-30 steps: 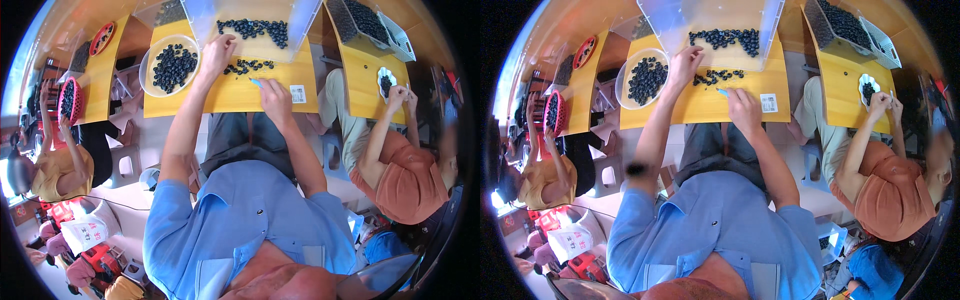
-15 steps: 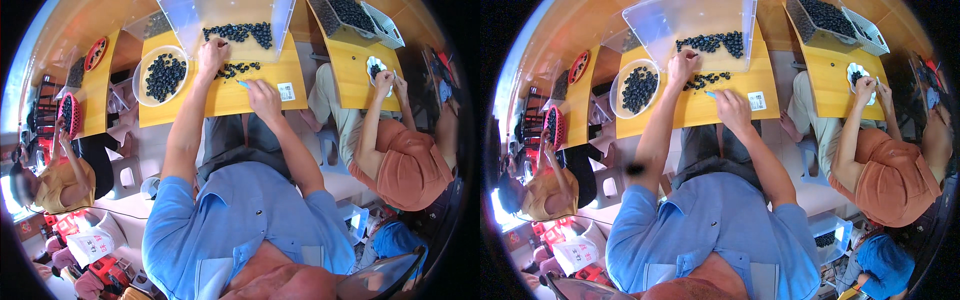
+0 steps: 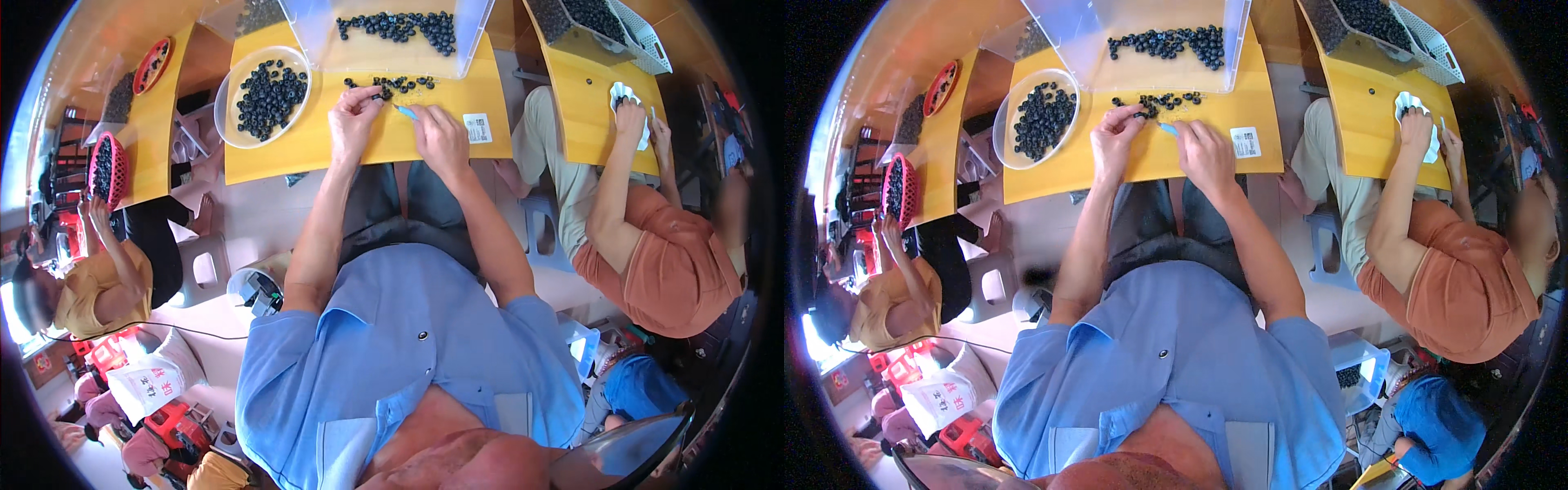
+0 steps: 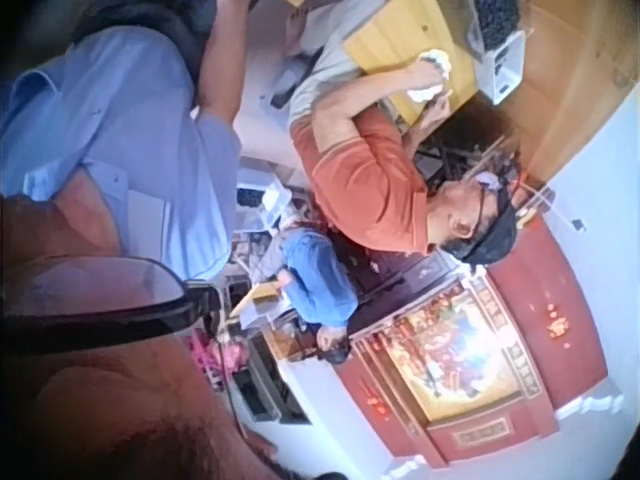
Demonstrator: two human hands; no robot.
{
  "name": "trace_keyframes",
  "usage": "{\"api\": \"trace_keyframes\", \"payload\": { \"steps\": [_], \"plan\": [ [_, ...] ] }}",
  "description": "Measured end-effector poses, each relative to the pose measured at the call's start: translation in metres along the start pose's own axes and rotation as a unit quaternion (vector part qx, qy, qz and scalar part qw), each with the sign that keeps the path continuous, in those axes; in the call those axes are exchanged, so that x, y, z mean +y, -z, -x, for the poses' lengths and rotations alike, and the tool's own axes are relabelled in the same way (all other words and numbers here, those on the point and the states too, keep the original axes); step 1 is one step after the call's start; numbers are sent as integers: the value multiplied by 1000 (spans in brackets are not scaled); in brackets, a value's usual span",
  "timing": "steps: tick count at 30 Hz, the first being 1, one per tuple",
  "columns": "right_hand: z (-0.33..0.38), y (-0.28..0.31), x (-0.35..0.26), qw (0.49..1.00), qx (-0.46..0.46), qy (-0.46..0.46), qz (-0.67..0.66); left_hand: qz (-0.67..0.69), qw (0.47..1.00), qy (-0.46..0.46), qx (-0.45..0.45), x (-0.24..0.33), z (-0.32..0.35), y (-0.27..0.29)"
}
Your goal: The person takes black fruit from a plastic container, cuts each piece using a small knife, and places the cut fruit onto a plate.
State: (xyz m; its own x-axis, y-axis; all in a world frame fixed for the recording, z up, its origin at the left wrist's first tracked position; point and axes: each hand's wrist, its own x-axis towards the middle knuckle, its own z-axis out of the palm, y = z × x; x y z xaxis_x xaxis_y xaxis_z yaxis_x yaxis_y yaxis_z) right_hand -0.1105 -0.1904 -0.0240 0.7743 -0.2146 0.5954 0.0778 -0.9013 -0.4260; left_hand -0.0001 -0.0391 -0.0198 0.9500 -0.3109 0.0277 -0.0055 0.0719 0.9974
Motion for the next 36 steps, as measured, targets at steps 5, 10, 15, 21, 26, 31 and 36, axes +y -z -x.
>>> {"api": "trace_keyframes", "payload": {
  "steps": [5,10,15,21,26,31,36],
  "plan": [
    [1,3,-1,1000,-12,3,22,-88,994,-63,-6,-1,18,-4],
    [4,-1,-1,998,-6,55,41,-82,995,-49,-21,-10,20,-7],
    [4,2,0,996,0,69,52,-121,990,-74,-23,-4,22,-9],
    [4,1,-1,994,18,89,59,-159,984,-83,-22,1,26,-11],
    [4,1,-1,995,10,73,69,-197,974,-109,-22,2,26,-11],
    [4,2,0,995,5,74,74,-195,973,-120,-25,-3,25,-10],
    [4,2,-3,995,3,74,62,-91,993,-74,-33,-13,23,-8]
  ]
}}
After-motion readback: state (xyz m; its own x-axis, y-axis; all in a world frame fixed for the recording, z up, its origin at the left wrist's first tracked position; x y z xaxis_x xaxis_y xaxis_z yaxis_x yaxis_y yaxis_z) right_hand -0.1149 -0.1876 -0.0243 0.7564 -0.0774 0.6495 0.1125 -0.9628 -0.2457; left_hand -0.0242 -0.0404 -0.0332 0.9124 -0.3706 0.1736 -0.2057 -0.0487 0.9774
